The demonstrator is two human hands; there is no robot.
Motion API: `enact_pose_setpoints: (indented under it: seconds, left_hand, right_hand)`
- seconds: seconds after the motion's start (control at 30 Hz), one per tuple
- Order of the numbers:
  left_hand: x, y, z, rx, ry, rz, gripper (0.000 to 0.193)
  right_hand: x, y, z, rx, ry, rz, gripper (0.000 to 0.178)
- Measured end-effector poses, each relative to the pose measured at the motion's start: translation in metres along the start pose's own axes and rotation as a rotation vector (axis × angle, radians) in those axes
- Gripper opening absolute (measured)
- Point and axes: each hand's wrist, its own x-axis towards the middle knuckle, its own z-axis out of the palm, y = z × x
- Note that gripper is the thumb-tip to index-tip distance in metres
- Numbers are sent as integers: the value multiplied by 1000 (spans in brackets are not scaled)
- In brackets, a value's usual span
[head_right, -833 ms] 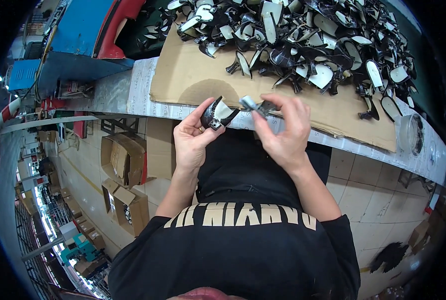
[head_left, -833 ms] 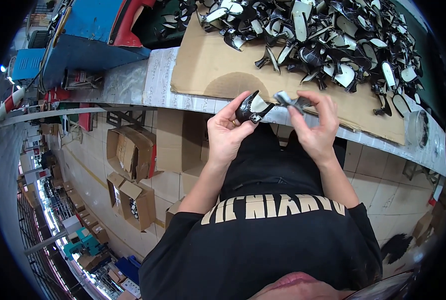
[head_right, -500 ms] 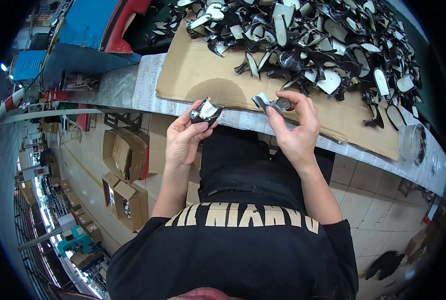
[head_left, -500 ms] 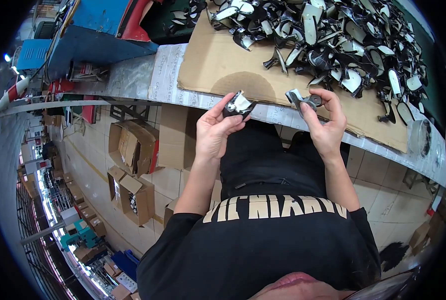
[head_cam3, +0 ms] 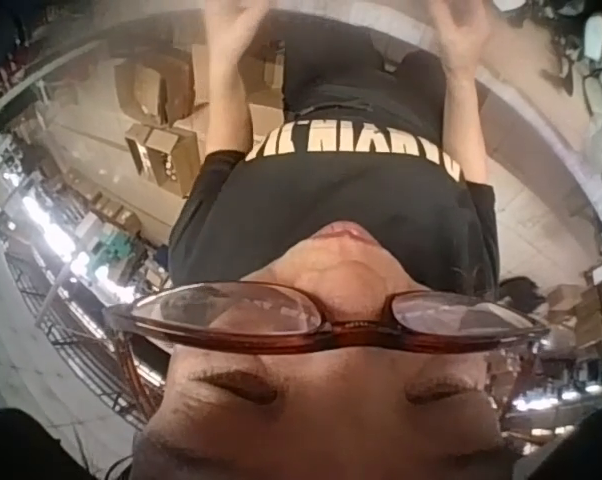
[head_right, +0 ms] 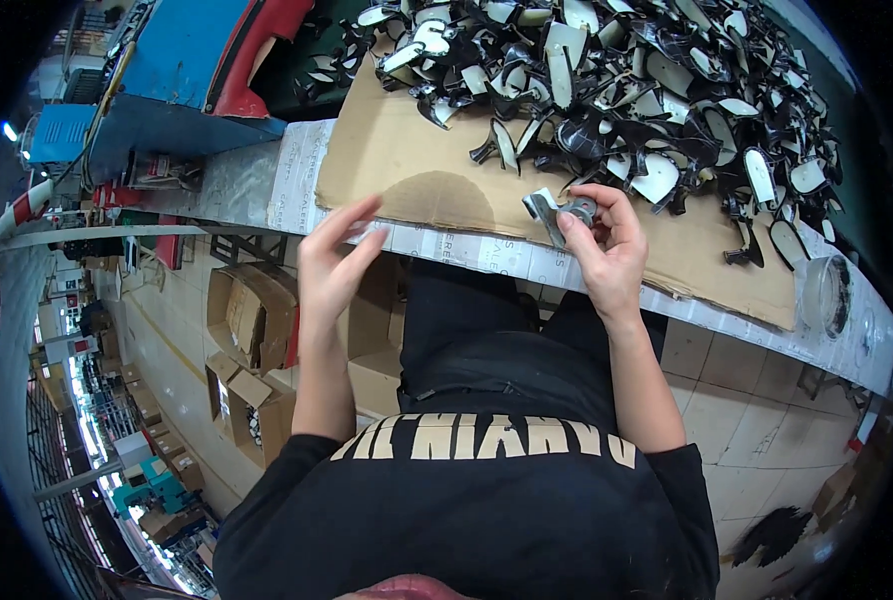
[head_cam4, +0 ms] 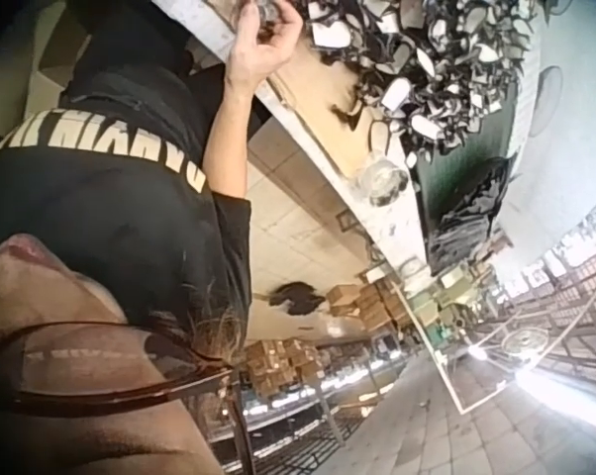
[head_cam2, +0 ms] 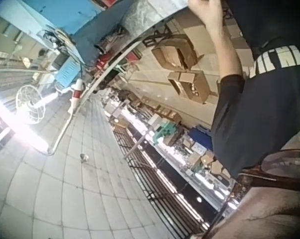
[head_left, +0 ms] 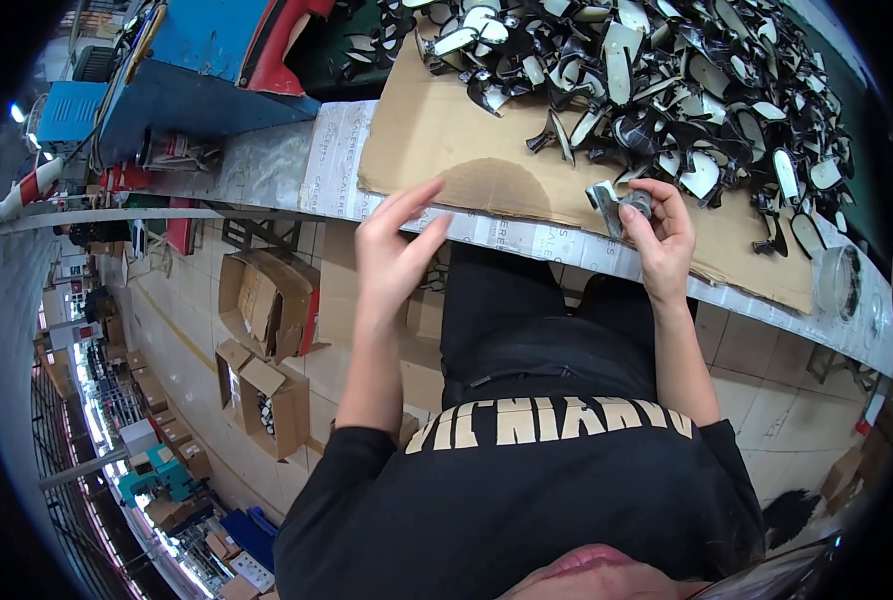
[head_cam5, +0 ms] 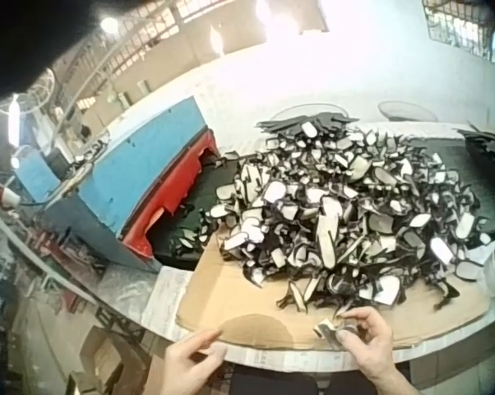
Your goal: Inspecting and manually assembling plastic shoe components at a factory workbench.
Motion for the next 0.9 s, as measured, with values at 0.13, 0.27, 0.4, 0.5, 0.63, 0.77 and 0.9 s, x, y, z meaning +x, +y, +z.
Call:
enact_pose_setpoints:
  seconds: [0.13, 0.27, 0.4, 0.5, 0.63, 0.77, 0.9]
  left_hand:
    - [74, 14, 67, 122, -5, 526, 38]
    - [118, -2, 92, 276, -206, 523, 25]
    - [109, -37, 96, -505, -234, 50, 22]
    - [71, -28, 87, -815, -164, -301, 22]
    - [27, -11, 90, -1140, -47, -509, 18]
    - [4, -7, 86, -1276, -134, -566, 18]
    - [-5, 8, 81, -1280, -156, -561, 28]
  right_hand:
    - [0, 6, -7, 86, -16, 11, 28]
    - [-3, 6, -10, 105, -66, -14, 29]
    - [-5, 3, -10, 133, -83, -19, 30]
    - [-7, -14, 0, 209, -91, 49, 32]
    - [-12, -28, 29, 97, -152, -86, 35]
    - [-8, -30, 46, -408, -57, -491, 34]
    - [-11, -23, 44, -511, -48, -560, 34]
